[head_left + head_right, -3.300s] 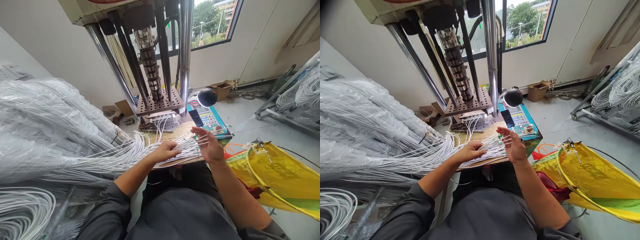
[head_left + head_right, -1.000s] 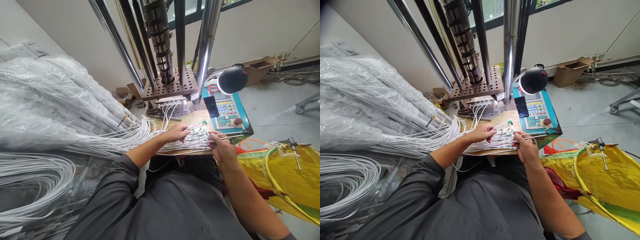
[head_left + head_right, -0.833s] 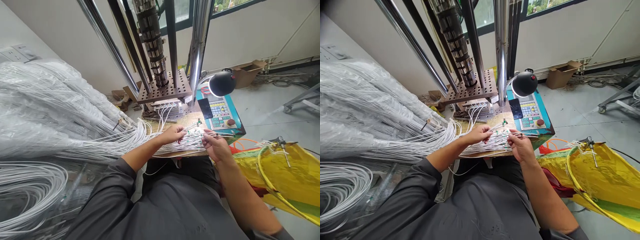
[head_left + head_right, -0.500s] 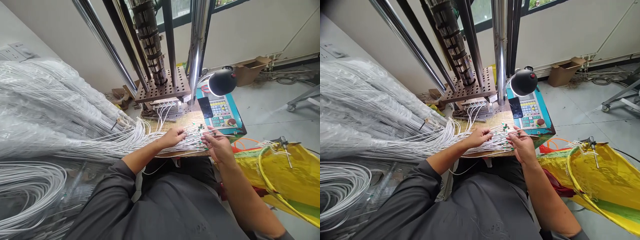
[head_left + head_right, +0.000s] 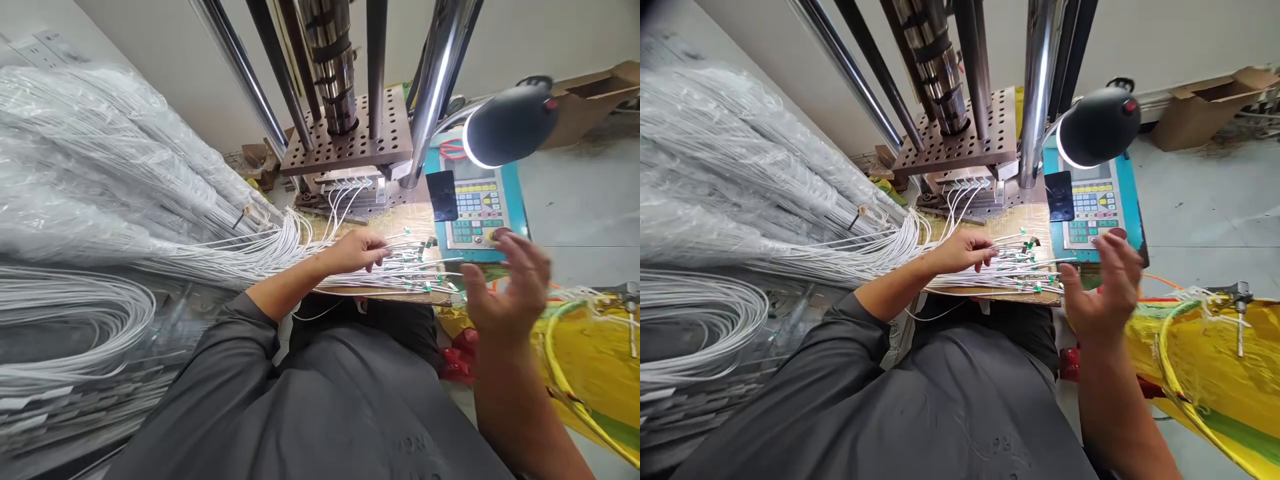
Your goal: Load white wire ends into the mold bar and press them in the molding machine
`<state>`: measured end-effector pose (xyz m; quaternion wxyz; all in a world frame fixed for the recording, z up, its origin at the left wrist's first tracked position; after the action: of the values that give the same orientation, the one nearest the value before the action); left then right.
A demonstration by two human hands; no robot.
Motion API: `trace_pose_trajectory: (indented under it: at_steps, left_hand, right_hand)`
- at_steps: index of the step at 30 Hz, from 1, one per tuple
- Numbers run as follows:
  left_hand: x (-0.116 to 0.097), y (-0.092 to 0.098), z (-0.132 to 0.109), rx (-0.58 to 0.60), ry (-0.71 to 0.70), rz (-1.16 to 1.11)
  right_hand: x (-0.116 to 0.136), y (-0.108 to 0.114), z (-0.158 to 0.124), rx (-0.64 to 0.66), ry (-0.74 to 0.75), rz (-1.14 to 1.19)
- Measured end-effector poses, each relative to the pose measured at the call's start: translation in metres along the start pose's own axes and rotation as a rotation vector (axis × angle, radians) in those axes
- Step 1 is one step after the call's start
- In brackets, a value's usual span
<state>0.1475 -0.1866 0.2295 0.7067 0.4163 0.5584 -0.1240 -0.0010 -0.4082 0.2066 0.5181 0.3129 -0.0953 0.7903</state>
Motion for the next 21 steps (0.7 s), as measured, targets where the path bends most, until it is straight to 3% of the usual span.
trace_pose_trajectory:
  at_steps: [4,6,8,11,12,14,17,21]
  left_hand:
    - [0.002,-0.010,-0.006,0.065,-0.005,0.090]
    - [0.003,-0.016,-0.014,0.061,-0.058,0.169]
    - [0.008,-0.021,-0.029,-0.030,-0.117,0.257]
    - [0.025,-0.028,-0.077,-0.256,-0.186,0.416]
    - [0.033,-0.032,-0.098,-0.289,-0.194,0.479]
    - [0.053,-0.045,-0.141,-0.231,-0.214,0.577]
    - [0.094,-0.060,-0.188,-0.038,-0.029,0.716]
    - [0.135,-0.056,-0.209,-0.048,0.328,0.878]
  right_hand:
    - [0.017,-0.053,-0.023,0.338,0.254,0.053]
    - [0.010,-0.067,-0.037,0.445,0.319,0.065]
    - [-0.002,-0.072,-0.048,0.509,0.321,0.098]
    - [-0.016,-0.071,-0.054,0.494,0.342,0.130]
    - [-0.018,-0.070,-0.053,0.469,0.369,0.137]
    - [-0.019,-0.070,-0.052,0.429,0.434,0.144]
    - [-0.019,-0.073,-0.052,0.418,0.488,0.141]
    - [-0.030,-0.073,-0.057,0.444,0.370,0.114]
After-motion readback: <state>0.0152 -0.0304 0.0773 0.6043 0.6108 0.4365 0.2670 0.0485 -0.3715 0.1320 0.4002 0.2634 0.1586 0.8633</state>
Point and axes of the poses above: each hand's wrist, its own z-axis towards the middle knuckle, its own y-axis out of the back of the hand, x = y × z, the point moved 4 cm from there along z, towards the middle knuckle, and after that the axes turned 10 degrees about -x, right-handed, at the moved point
